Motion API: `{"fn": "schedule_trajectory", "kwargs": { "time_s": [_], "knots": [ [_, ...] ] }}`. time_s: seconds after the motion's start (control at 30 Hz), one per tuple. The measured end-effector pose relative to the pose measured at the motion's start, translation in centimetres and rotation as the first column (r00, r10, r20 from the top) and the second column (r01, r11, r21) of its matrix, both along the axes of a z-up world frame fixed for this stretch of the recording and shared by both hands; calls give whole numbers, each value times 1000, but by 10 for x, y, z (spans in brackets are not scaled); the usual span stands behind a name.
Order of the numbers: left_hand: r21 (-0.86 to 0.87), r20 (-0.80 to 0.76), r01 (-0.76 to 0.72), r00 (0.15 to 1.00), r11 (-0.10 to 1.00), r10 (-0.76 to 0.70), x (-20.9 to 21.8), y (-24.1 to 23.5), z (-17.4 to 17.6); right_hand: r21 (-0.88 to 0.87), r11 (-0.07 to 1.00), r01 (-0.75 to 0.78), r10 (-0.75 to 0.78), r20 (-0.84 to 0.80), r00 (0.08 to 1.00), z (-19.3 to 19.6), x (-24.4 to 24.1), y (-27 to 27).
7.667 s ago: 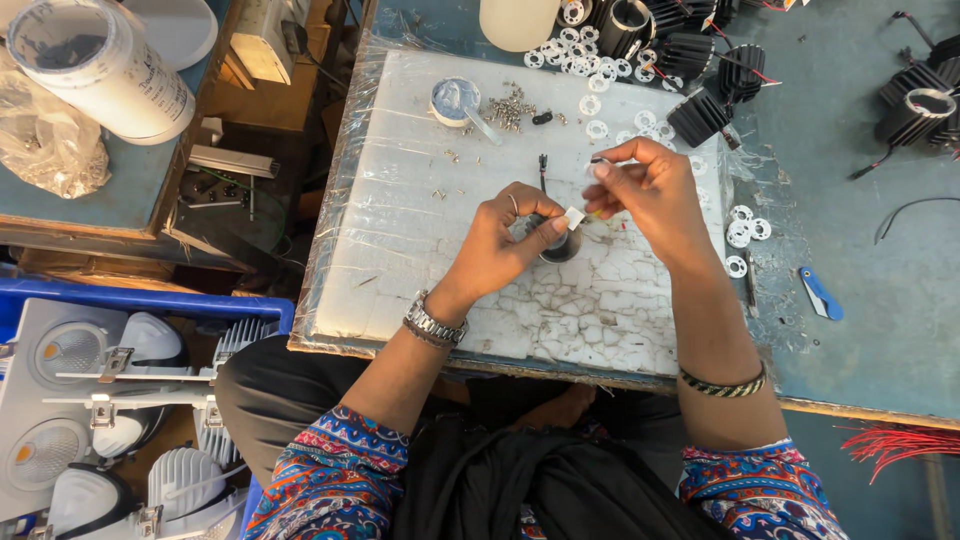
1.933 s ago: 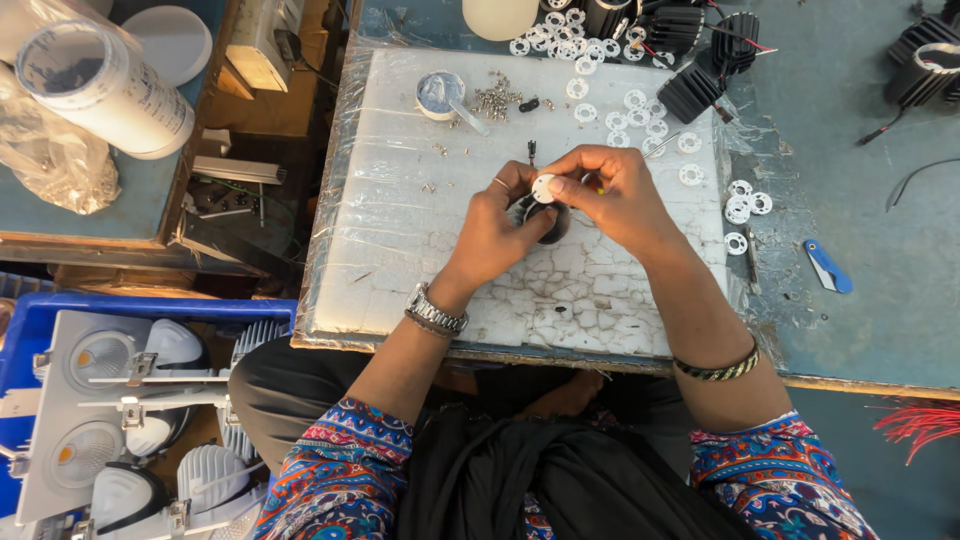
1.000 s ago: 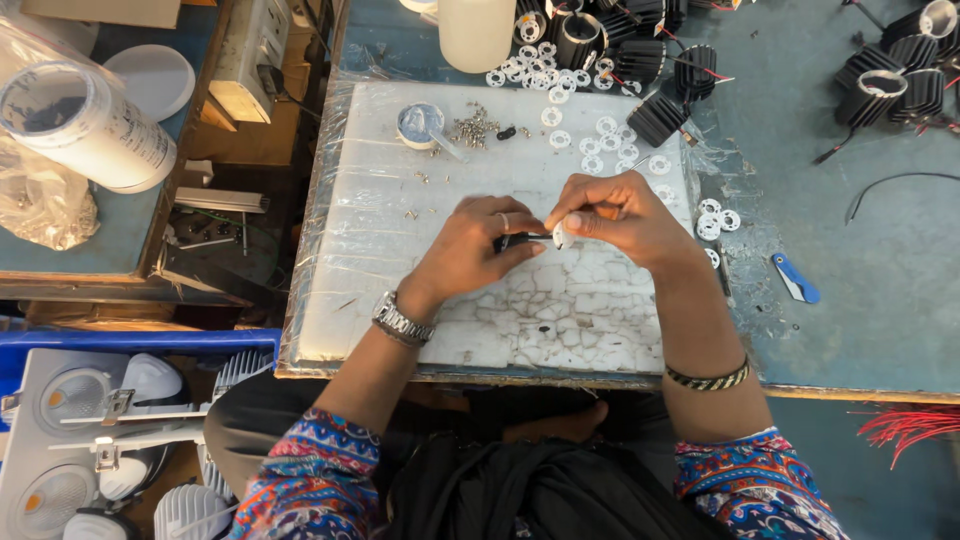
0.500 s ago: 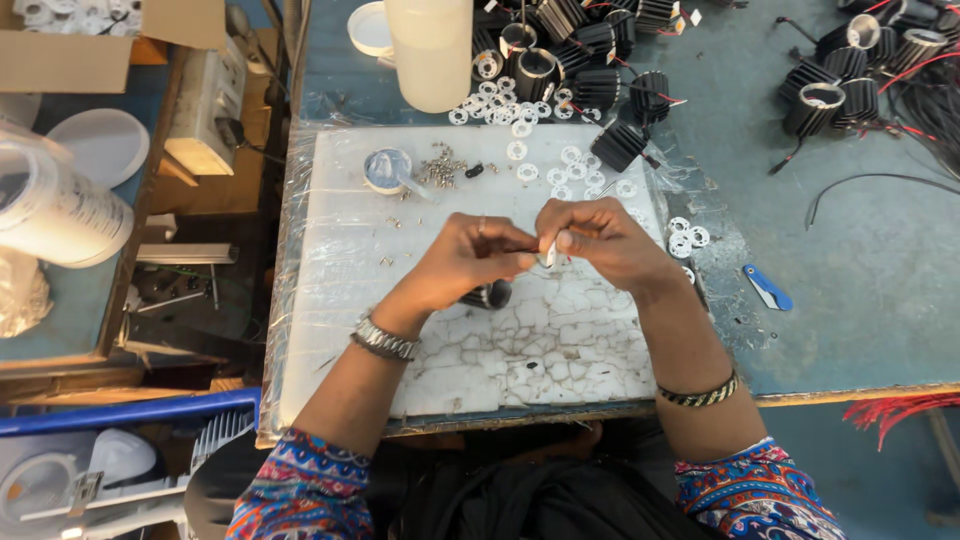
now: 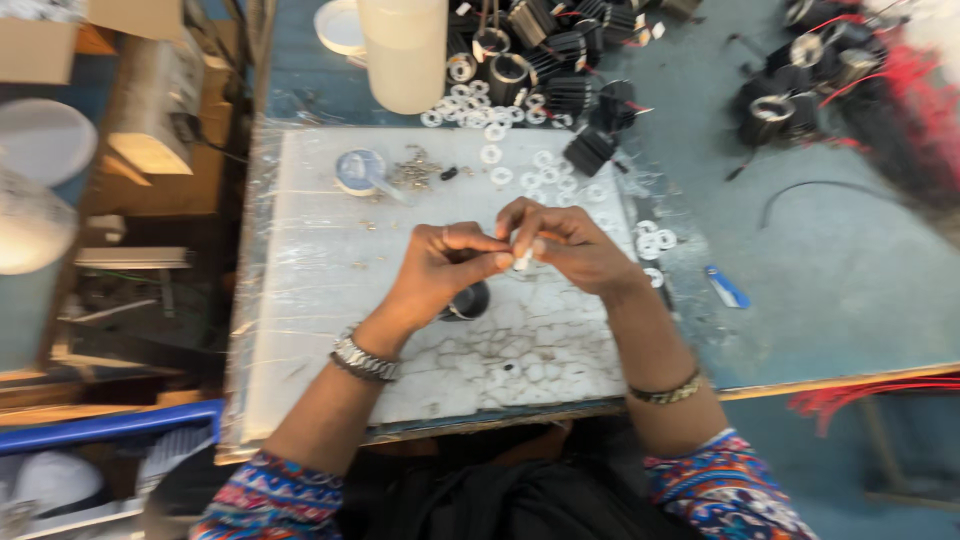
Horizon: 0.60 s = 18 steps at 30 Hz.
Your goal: The person assembles LED light components by placing a circuit board into a metal heat sink, securing it using an electric screwdriver, and then attaching a white plastic cover piece over the assembly.
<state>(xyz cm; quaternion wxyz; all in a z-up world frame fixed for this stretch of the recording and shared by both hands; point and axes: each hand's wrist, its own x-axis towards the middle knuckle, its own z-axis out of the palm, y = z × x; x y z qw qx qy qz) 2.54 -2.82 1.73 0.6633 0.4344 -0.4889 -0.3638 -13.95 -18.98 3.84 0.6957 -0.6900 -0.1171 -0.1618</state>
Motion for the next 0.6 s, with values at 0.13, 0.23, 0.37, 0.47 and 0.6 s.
{"fn": "schedule_trajectory", "kwargs": {
  "time_s": [0.13, 0.23, 0.37, 0.47, 0.6],
  "knots": [
    [-72, 93, -94, 991, 993, 101, -4, -1, 0, 43, 999, 30, -31, 18, 999, -8, 1, -1],
    [-13, 94, -167, 981, 986, 168, -1, 3, 2, 181, 981, 66, -61, -30, 998, -9, 7, 3],
    [-16, 46, -229, 972, 973, 229, 4, 2, 4, 27, 977, 212, -213, 71, 974, 2, 11, 19],
    [-74, -17, -221, 975, 972, 221, 8, -1, 3, -241, 882, 405, -356, 225, 907, 7, 14, 35],
    [-22, -11, -196, 981, 980, 196, 8, -1, 0, -490, 589, 643, -497, 407, 766, 9, 14, 44]
  ]
}}
